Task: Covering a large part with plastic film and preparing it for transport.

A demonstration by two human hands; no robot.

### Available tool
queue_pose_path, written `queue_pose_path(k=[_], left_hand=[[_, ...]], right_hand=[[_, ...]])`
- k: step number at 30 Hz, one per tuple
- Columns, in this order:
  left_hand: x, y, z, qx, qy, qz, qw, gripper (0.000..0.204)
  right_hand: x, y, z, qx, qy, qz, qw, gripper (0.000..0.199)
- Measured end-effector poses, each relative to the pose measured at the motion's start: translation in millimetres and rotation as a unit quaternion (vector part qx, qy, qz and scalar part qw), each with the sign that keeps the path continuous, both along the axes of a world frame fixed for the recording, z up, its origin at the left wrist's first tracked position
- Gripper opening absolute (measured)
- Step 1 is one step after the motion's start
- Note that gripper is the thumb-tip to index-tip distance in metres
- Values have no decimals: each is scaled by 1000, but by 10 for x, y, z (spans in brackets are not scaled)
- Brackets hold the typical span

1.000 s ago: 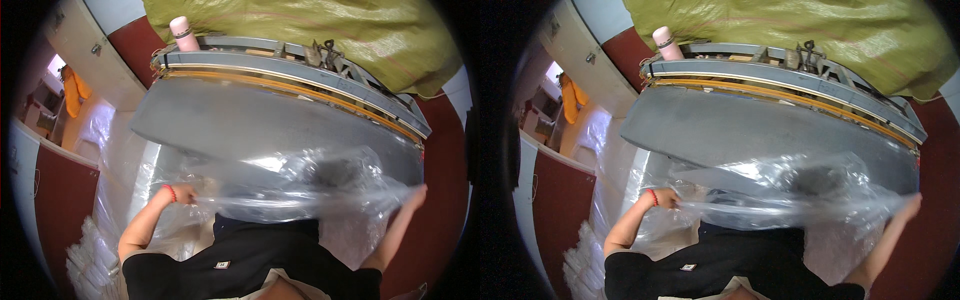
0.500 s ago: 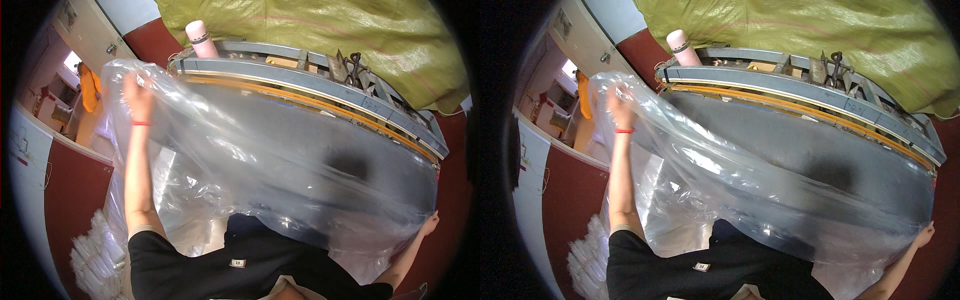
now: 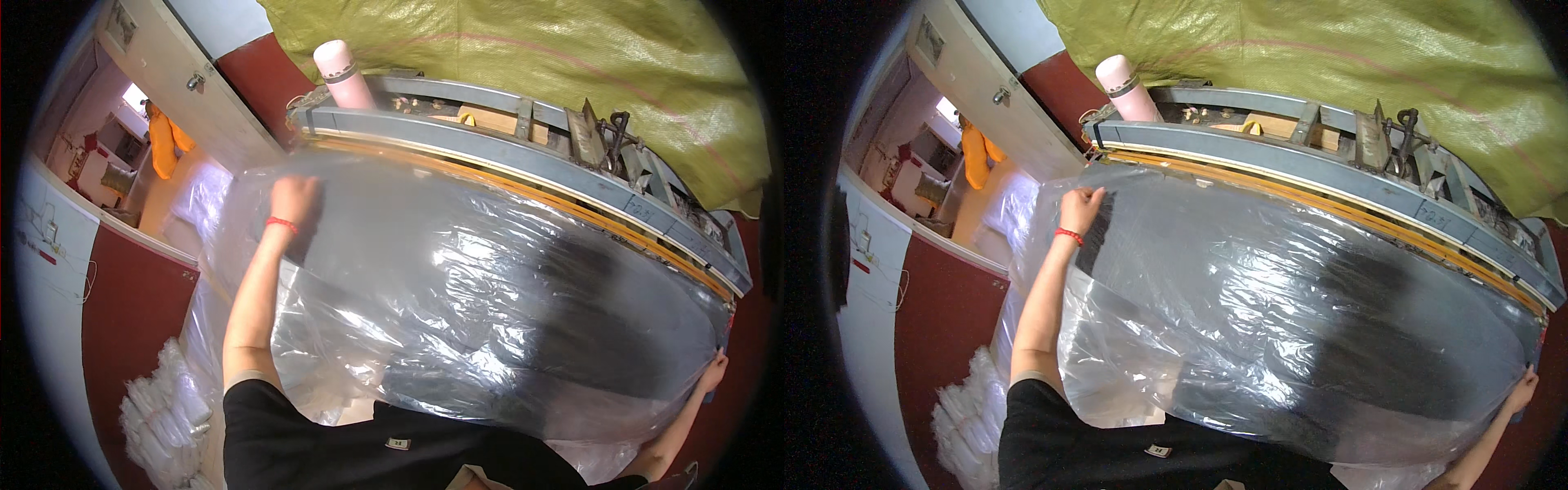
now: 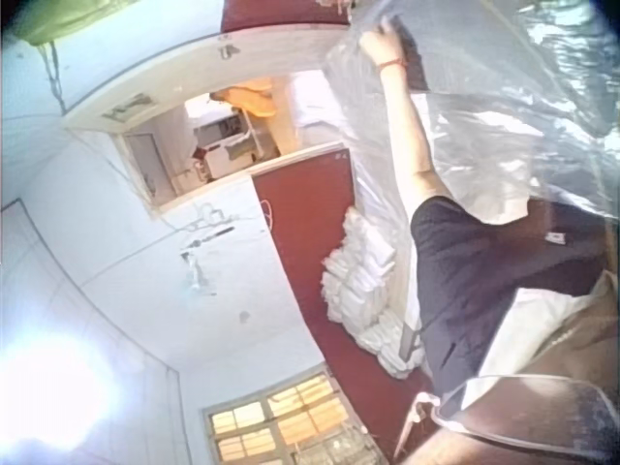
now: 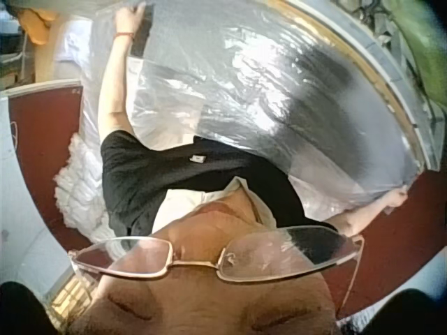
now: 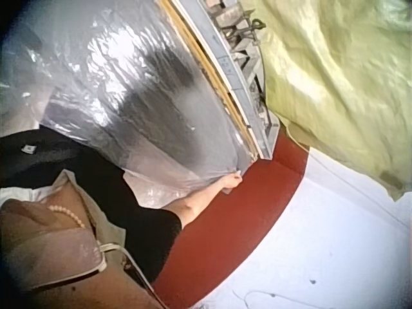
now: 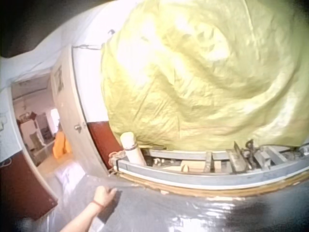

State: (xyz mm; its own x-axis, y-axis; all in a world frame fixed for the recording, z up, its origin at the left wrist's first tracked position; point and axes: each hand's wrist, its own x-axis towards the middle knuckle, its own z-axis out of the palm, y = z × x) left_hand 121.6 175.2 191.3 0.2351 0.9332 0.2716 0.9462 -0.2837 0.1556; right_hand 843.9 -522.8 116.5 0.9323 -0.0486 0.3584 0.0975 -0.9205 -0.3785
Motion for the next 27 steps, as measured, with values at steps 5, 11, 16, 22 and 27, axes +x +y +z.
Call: queue_pose_path(k=[5, 11, 16, 22, 27], left_hand=[[2, 414, -505, -16, -77, 66, 995, 63], [-279, 352, -389, 104, 56, 6, 993, 67], [-672, 138, -485, 6, -34, -192, 981, 57], [-658, 405, -239, -175, 58, 11, 983, 58], [-764, 928, -156, -221, 117, -50, 967, 79]], right_hand=[[319, -186, -189, -3, -20, 29, 999, 49], [254, -53, -177, -47, -21, 29, 998, 47], [421, -290, -222, -48, -25, 32, 998, 47], [560, -420, -348, -23, -55, 54, 997, 47], [447, -302, -258, -49, -11, 43, 998, 45]])
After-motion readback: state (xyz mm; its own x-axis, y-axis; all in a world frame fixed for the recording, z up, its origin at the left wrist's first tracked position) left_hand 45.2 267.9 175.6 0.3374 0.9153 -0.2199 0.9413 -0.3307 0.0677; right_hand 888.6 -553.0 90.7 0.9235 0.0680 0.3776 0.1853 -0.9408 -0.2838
